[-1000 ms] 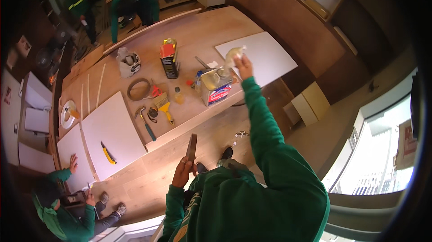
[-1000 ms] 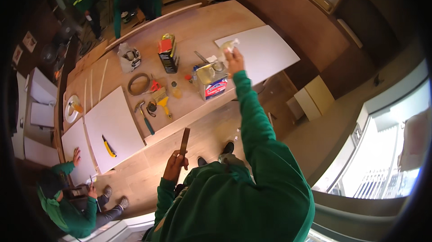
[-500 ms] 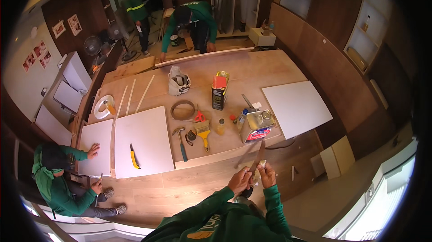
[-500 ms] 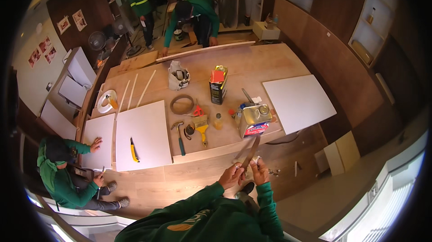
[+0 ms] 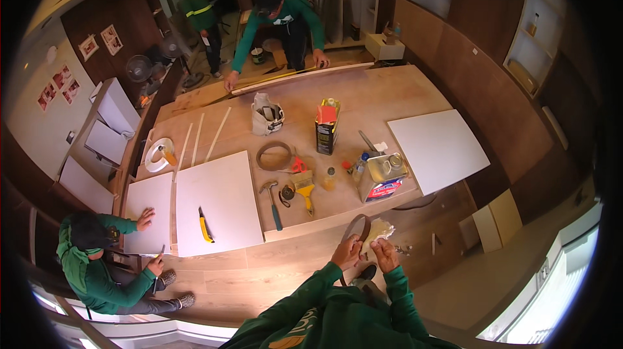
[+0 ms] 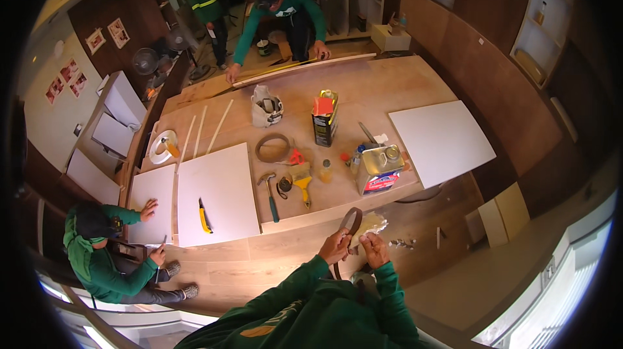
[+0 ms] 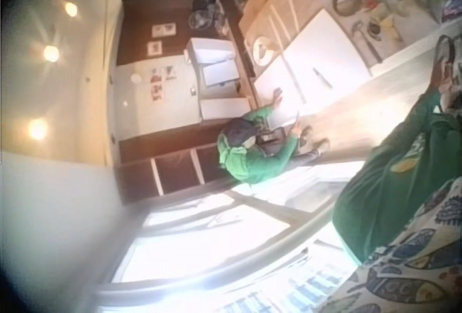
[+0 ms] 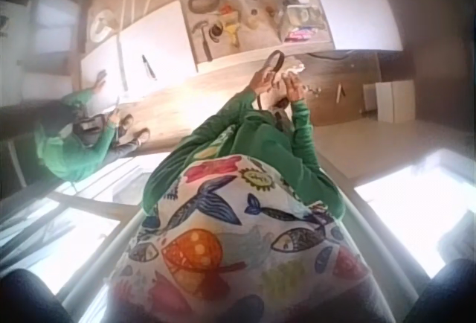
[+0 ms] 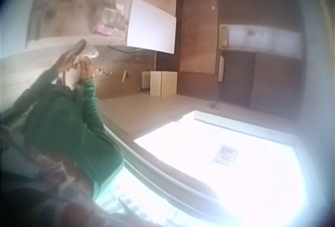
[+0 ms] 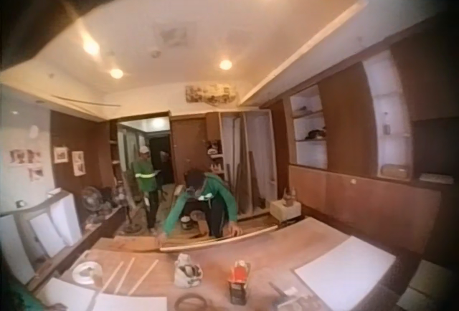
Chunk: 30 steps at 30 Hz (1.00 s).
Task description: The person wipes a white board with a cloth, applies adhesive from a metal container, and then cuts a long wooden strip with shears before applying adhesive to it as well.
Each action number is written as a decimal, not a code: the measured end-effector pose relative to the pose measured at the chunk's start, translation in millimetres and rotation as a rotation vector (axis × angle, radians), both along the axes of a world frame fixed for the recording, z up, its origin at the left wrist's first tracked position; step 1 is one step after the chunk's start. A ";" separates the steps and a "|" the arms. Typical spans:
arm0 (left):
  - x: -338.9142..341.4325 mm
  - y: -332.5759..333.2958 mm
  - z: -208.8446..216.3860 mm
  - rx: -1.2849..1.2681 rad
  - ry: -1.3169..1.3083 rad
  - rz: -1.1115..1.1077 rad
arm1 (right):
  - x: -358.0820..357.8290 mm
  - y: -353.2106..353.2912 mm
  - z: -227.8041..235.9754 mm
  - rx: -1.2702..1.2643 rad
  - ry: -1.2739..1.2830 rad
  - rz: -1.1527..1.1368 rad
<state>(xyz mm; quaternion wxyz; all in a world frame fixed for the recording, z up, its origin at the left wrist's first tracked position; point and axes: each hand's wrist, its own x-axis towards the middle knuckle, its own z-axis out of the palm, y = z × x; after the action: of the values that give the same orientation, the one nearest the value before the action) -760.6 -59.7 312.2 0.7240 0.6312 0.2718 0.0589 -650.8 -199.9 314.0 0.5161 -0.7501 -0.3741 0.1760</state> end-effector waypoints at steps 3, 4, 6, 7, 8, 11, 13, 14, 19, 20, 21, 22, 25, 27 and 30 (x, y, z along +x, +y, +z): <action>1.8 9.9 0.9 -0.051 -0.006 -0.018 | 0.5 10.5 3.2 0.141 0.159 0.004; 2.5 8.8 3.7 -0.077 -0.034 -0.030 | -5.3 16.9 10.9 0.207 0.325 0.001; 4.4 9.3 9.5 -0.125 -0.041 -0.042 | -4.6 23.0 10.0 0.267 0.521 -0.021; 9.6 9.8 10.1 -0.105 -0.061 -0.067 | -0.8 23.8 3.3 0.352 0.579 -0.049; 10.7 8.9 7.2 -0.084 -0.075 -0.087 | -1.3 27.7 -2.3 0.438 0.643 -0.073; 14.8 10.1 4.0 -0.011 -0.111 -0.111 | -1.1 38.7 1.0 0.453 0.824 -0.090; 17.1 11.1 6.4 0.021 -0.087 -0.128 | 0.9 32.8 -13.5 0.343 0.925 -0.110; 18.5 10.6 6.0 0.049 -0.068 -0.127 | 2.4 30.5 -12.6 0.247 0.904 -0.074; 24.1 13.3 -10.5 0.009 0.002 -0.217 | 15.2 37.6 -28.0 0.127 0.990 0.139; 24.4 11.6 -12.7 -0.011 -0.012 -0.210 | 17.6 38.0 -31.7 0.096 0.922 0.070; 25.4 11.1 -14.5 -0.030 -0.025 -0.204 | 20.6 39.0 -34.3 0.067 0.853 0.002; 17.9 12.8 -16.3 -0.060 -0.028 -0.146 | 7.9 46.1 -12.0 -0.071 0.604 -0.043; 28.4 -5.9 4.7 -0.116 -0.085 -0.129 | 55.7 15.6 -71.5 -0.055 -0.098 -0.034; 20.5 3.8 -0.9 -0.095 -0.029 -0.112 | 35.0 32.2 -34.8 -0.062 -0.105 0.013; 29.2 3.4 2.8 -0.104 -0.104 -0.092 | 35.2 44.5 9.0 -0.074 -0.097 0.004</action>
<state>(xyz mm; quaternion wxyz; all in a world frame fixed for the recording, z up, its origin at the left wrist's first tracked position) -731.3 -56.3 314.9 0.7709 0.6006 0.2075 0.0440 -615.6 -155.4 323.0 0.4690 -0.7755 -0.3937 0.1540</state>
